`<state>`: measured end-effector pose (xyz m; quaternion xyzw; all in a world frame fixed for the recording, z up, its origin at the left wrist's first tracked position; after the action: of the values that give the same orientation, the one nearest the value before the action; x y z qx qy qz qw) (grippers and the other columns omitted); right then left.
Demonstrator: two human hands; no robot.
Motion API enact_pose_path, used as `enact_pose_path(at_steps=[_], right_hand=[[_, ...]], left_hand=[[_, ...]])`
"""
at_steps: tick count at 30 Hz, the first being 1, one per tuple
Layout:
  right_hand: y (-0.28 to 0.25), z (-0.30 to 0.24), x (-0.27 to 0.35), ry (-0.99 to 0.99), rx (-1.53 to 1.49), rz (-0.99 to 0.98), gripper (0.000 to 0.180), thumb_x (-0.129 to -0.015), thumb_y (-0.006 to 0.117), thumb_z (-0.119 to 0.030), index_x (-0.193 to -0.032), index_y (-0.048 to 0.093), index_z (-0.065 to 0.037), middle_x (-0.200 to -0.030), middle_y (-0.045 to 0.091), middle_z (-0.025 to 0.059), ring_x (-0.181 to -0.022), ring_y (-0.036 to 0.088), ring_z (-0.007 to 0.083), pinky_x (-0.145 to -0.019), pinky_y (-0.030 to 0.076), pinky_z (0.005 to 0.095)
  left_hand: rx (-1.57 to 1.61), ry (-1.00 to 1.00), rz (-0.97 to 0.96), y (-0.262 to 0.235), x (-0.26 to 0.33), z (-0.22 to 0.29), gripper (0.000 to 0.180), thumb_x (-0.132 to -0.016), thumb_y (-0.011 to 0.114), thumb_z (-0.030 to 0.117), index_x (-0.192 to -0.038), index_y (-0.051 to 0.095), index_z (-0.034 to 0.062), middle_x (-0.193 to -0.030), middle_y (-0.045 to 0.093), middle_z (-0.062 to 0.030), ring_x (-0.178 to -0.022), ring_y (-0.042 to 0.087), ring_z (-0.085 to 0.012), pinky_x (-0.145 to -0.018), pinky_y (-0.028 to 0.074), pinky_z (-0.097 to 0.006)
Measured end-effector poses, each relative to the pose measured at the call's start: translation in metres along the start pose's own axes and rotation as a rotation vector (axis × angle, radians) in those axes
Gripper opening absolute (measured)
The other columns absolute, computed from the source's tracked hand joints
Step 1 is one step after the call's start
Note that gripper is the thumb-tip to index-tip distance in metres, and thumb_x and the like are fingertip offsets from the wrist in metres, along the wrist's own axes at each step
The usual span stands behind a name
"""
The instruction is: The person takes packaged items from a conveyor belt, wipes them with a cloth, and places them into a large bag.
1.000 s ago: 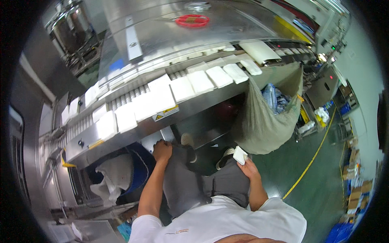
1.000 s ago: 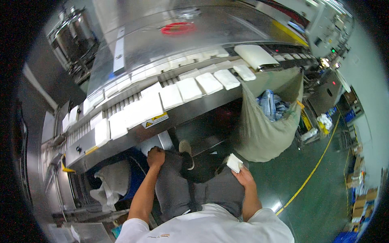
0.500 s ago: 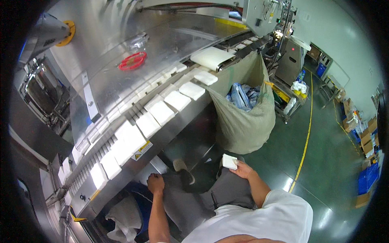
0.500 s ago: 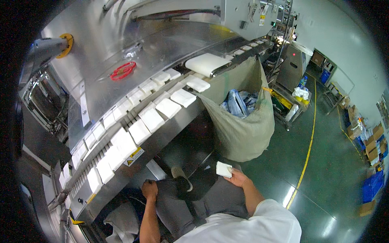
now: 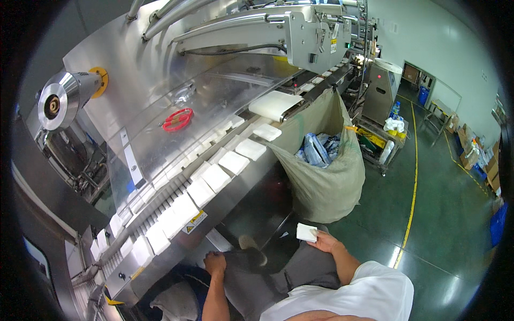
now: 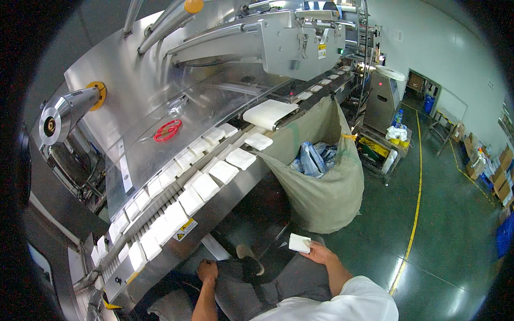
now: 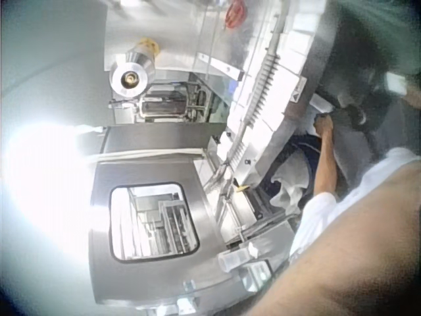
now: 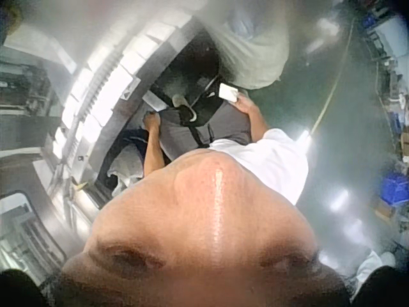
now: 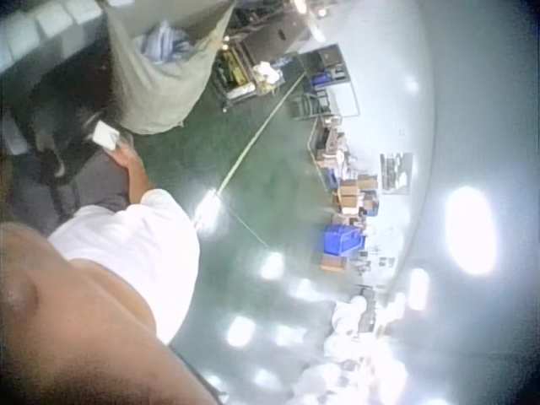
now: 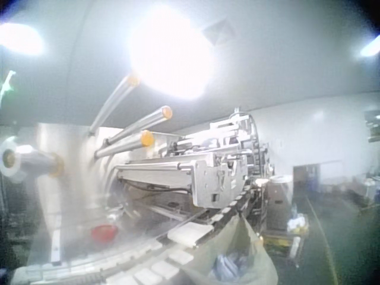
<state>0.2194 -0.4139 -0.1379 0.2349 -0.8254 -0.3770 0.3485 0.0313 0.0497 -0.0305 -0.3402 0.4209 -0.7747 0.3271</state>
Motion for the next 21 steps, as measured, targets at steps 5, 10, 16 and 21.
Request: enact_pose_path(at_steps=[5,10,16,21], right_hand=[[-0.012,-0.008,0.013,-0.009,0.003,0.062,0.038,-0.101,0.066,-0.017,-0.137,0.059,-0.005,-0.136,0.064,0.012,-0.127,0.062,0.0285,-0.11,0.049,0.0519],[0.021,-0.009,0.015,0.047,0.216,0.194,0.035,-0.103,0.063,-0.015,-0.136,0.059,-0.005,-0.135,0.064,0.0112,-0.126,0.062,0.0284,-0.108,0.051,0.0517],[0.107,-0.055,0.013,0.015,0.367,0.028,0.036,-0.103,0.063,-0.015,-0.136,0.057,-0.003,-0.132,0.065,0.0101,-0.12,0.065,0.0248,-0.102,0.055,0.0453],[0.254,-0.099,0.007,-0.102,0.618,-0.173,0.033,-0.1,0.066,-0.012,-0.13,0.06,0.001,-0.123,0.069,0.0082,-0.11,0.067,0.0165,-0.098,0.055,0.0341]], left_hand=[[-0.092,-0.044,-0.187,0.018,-0.004,0.014,0.074,-0.088,0.065,0.052,-0.144,0.054,0.0055,-0.158,0.04,-0.0269,-0.139,0.043,-0.0517,-0.11,0.044,-0.057],[-0.113,-0.018,-0.095,-0.007,0.027,0.015,0.077,-0.083,0.069,0.053,-0.144,0.054,0.0081,-0.151,0.044,-0.0273,-0.134,0.047,-0.0515,-0.105,0.048,-0.058],[-0.048,0.029,0.085,-0.008,0.025,0.015,0.049,-0.088,0.062,0.039,-0.118,0.067,0.0014,-0.123,0.062,-0.0251,-0.118,0.057,-0.0491,-0.094,0.053,-0.057],[-0.033,0.064,0.102,-0.001,0.012,0.009,0.044,-0.089,0.057,0.033,-0.112,0.068,-0.0028,-0.12,0.063,-0.0245,-0.114,0.06,-0.0461,-0.092,0.054,-0.056]])
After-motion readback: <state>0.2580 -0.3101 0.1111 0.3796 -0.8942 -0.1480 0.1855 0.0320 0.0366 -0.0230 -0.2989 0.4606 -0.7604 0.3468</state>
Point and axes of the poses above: each hand's wrist, its own x-axis away from the middle knuckle, its own y-axis out of the palm, z = x × y, the point moved 2 cm from there along -x, towards the middle knuckle
